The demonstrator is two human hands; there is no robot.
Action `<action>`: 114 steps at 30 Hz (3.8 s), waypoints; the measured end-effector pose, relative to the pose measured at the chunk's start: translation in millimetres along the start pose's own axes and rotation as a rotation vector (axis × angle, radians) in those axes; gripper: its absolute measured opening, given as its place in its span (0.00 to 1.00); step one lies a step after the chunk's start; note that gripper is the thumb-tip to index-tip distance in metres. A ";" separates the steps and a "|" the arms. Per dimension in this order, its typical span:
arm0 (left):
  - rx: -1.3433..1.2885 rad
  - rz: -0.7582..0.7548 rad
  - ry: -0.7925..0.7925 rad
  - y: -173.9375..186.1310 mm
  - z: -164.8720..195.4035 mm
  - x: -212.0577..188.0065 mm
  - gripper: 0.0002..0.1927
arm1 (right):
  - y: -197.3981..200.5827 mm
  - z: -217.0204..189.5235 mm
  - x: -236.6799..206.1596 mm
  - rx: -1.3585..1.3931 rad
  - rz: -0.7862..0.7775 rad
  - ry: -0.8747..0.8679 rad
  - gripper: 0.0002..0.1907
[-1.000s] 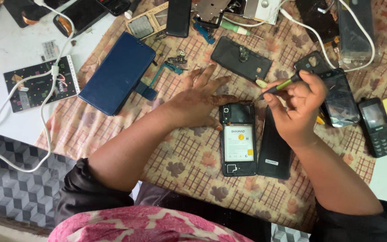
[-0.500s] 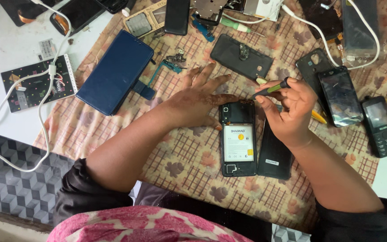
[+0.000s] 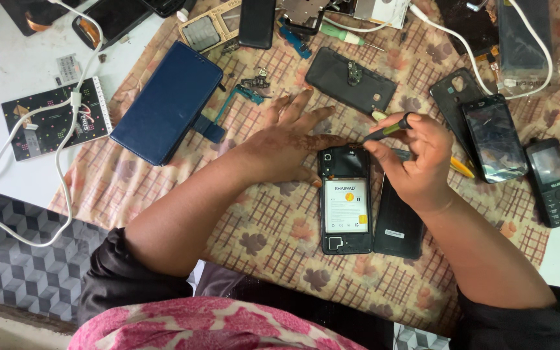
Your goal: The person uses a screwdriver to unscrew the back cover of a small feature phone, then removes the back cover and battery. They then pick up a smartphone, unscrew its rear section, and continue working on the opened phone with the screwdriver.
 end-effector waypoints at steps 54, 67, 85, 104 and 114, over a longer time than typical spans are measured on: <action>-0.008 0.004 -0.003 -1.0 -4.8 -3.3 0.44 | -0.3 -3.0 18.6 0.007 0.015 -0.056 0.32; -0.035 0.046 -0.015 -3.3 -7.4 -3.4 0.43 | -4.9 4.1 12.5 -0.008 -0.061 -0.106 0.30; -0.011 0.044 -0.026 -2.4 -5.4 -4.3 0.44 | -5.4 12.5 11.4 0.071 -0.036 -0.120 0.35; -0.007 -0.003 -0.034 -2.4 -4.5 -5.6 0.45 | -5.4 13.6 11.1 0.086 -0.042 -0.132 0.35; -0.026 0.108 -0.029 8.5 1.4 -1.9 0.29 | -7.7 17.0 5.0 0.261 -0.075 -0.204 0.30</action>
Point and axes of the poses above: each hand's wrist, its own x-axis towards the middle knuckle, its own y-axis out of the back of the hand, z = x × y, the point moved 9 cm from there along x, towards the middle knuckle, and after that the axes turned 11 degrees about x, right-handed, at the moved point
